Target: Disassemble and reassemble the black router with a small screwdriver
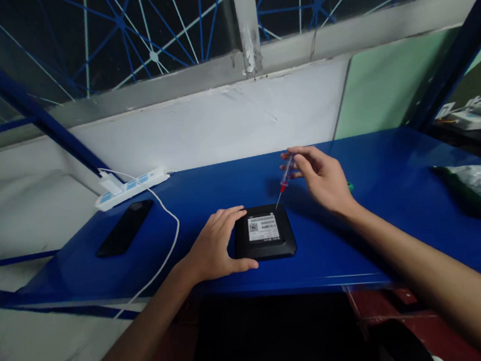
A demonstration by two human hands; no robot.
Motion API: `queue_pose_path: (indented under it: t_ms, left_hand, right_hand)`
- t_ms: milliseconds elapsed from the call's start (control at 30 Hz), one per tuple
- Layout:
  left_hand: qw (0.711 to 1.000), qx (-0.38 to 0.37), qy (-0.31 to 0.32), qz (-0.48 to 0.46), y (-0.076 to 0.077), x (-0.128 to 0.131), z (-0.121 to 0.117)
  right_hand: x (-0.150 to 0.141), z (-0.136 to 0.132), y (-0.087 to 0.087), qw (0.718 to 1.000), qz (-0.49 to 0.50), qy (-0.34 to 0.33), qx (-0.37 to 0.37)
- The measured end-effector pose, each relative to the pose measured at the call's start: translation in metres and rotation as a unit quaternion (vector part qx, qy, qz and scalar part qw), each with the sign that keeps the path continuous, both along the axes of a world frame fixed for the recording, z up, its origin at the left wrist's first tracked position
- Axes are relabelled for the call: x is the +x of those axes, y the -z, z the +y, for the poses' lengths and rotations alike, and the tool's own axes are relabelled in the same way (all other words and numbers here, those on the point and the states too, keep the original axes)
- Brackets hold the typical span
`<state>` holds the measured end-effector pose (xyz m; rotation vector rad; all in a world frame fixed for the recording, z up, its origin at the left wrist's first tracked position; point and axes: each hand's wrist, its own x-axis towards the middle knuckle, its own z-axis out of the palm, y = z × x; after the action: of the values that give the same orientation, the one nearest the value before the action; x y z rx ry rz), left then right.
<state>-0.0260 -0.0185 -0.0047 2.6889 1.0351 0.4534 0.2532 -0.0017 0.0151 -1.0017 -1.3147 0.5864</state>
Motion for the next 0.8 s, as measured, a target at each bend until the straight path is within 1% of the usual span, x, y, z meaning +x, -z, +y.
queue_pose_path:
  t_ms: [100, 200, 400, 467, 600, 667, 733, 800]
  left_hand:
    - [1.0, -0.018, 0.004, 0.011, -0.0016, 0.0001, 0.0001]
    - [1.0, -0.02, 0.002, 0.018, -0.0024, 0.0008, 0.0003]
    - [1.0, -0.012, 0.004, 0.008, -0.0026, 0.0012, -0.0006]
    - [1.0, -0.012, 0.003, 0.007, -0.0024, 0.001, -0.001]
    - [1.0, -0.011, 0.002, 0.005, -0.0015, 0.0005, -0.001]
    - [1.0, -0.011, 0.001, 0.005, -0.0012, 0.0004, -0.0006]
    - [1.0, -0.011, 0.001, 0.007, -0.001, 0.0003, -0.0001]
    - [1.0, -0.009, 0.0, 0.009, -0.001, 0.0004, 0.0003]
  right_hand:
    - [-0.0014, 0.0005, 0.0001, 1.0, 0.015, 0.003, 0.016]
    - [-0.0019, 0.0017, 0.0008, 1.0, 0.013, 0.002, 0.017]
    - [0.0007, 0.0045, 0.0044, 0.995, -0.066, 0.05, 0.046]
    - [0.0003, 0.0037, 0.0045, 0.997, -0.056, 0.042, 0.032]
    - [-0.0029, 0.0008, 0.0033, 1.0, 0.02, -0.009, -0.007]
    - [-0.0039, 0.0004, 0.0033, 0.999, 0.033, -0.02, -0.011]
    - [-0.0037, 0.0011, 0.0037, 1.0, 0.016, -0.009, -0.002]
    - [-0.0026, 0.0024, 0.0044, 0.999, -0.023, 0.019, 0.019]
